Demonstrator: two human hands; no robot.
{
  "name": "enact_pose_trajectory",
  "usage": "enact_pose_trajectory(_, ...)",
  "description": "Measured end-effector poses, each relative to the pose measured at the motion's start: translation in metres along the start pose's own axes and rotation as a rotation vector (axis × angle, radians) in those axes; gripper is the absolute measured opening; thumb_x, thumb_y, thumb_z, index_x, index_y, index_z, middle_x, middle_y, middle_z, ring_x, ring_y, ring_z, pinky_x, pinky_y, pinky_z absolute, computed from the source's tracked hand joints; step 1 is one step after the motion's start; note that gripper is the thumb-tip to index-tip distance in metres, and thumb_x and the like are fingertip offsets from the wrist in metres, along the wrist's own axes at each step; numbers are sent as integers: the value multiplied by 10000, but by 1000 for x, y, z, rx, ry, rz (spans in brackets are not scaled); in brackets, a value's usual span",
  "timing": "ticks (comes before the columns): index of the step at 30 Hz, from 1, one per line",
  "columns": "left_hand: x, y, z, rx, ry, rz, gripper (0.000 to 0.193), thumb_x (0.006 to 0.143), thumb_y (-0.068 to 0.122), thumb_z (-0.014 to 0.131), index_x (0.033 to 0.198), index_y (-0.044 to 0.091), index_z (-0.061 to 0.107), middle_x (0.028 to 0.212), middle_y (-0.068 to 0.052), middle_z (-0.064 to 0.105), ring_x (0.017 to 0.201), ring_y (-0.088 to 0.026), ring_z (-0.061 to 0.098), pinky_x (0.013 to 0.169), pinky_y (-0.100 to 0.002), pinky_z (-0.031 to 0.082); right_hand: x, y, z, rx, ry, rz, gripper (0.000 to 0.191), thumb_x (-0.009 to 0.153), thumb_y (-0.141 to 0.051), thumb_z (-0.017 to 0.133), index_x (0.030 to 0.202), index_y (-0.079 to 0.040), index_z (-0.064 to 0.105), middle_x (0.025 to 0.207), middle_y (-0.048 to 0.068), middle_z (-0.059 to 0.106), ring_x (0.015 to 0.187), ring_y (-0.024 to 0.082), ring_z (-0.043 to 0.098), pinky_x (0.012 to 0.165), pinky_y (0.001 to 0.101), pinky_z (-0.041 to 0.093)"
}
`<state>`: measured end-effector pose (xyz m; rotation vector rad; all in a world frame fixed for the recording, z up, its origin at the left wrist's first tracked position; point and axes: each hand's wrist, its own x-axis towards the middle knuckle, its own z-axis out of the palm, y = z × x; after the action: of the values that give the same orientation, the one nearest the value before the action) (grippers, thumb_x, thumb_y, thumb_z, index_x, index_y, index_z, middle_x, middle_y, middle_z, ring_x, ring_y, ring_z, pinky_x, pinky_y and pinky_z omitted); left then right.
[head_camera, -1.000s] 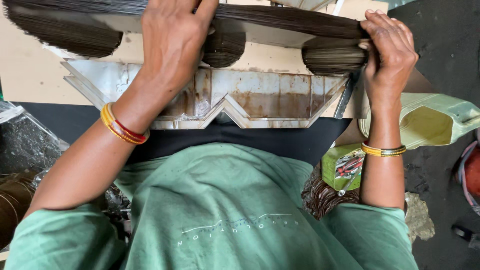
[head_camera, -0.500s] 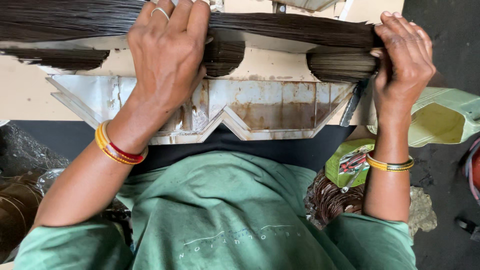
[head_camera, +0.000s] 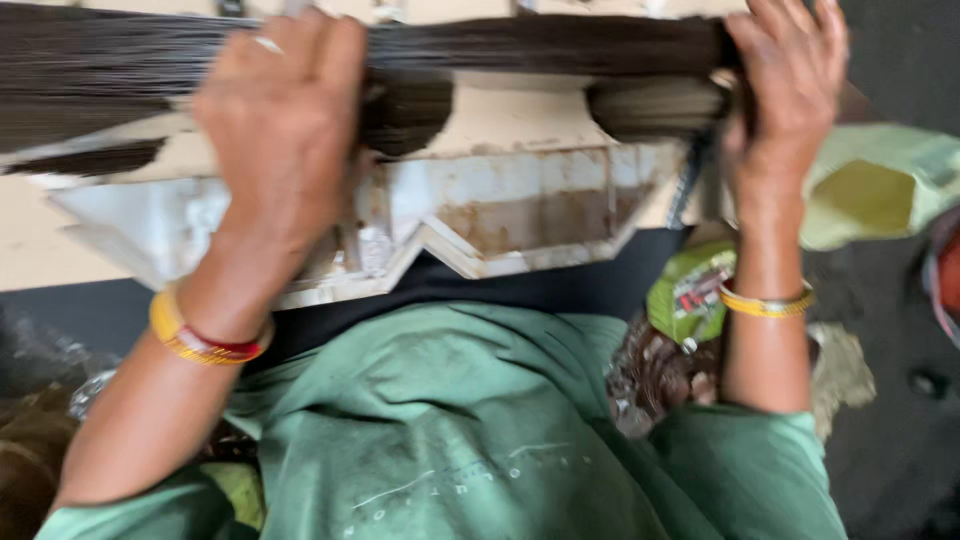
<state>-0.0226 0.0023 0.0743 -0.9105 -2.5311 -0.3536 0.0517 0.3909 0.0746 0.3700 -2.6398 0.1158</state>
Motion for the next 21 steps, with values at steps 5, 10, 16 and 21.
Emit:
enact_pose_trajectory(5, -14, 6, -9, 100, -30, 12, 236, 731, 9, 688, 933, 37, 570, 865, -96, 561, 816, -274, 572, 704, -383, 436, -55, 8, -16, -122, 182, 521, 288, 975, -107, 834, 1123, 44, 639, 1122, 290, 639, 1074, 376, 628, 979, 460, 506)
enact_pose_trajectory(10, -17, 3, -5, 97, 5, 43, 221, 711, 37, 673, 911, 42, 577, 813, -91, 555, 769, -271, 578, 665, -382, 424, -101, -19, -3, 140, -207, 771, 303, 969, -150, 887, 1194, -22, 729, 1000, 177, 743, 881, 265, 755, 815, 380, 577)
enact_pose_trajectory(16, -11, -6, 6, 31, 88, 74, 210, 688, 72, 656, 884, 49, 586, 751, -85, 548, 714, -269, 586, 618, -382, 408, -125, -34, 19, 141, -182, 783, 506, 798, -52, 879, 1242, 72, 671, 883, 149, 720, 737, 253, 682, 703, 369, 546)
enact_pose_trajectory(21, -8, -5, 8, 7, 105, 72, 168, 741, 32, 641, 904, 66, 617, 733, -53, 562, 693, -224, 609, 603, -362, 432, -157, -19, 18, 573, 22, 1099, 252, 937, 38, 742, 1186, 58, 710, 966, 118, 721, 782, 184, 708, 735, 332, 616)
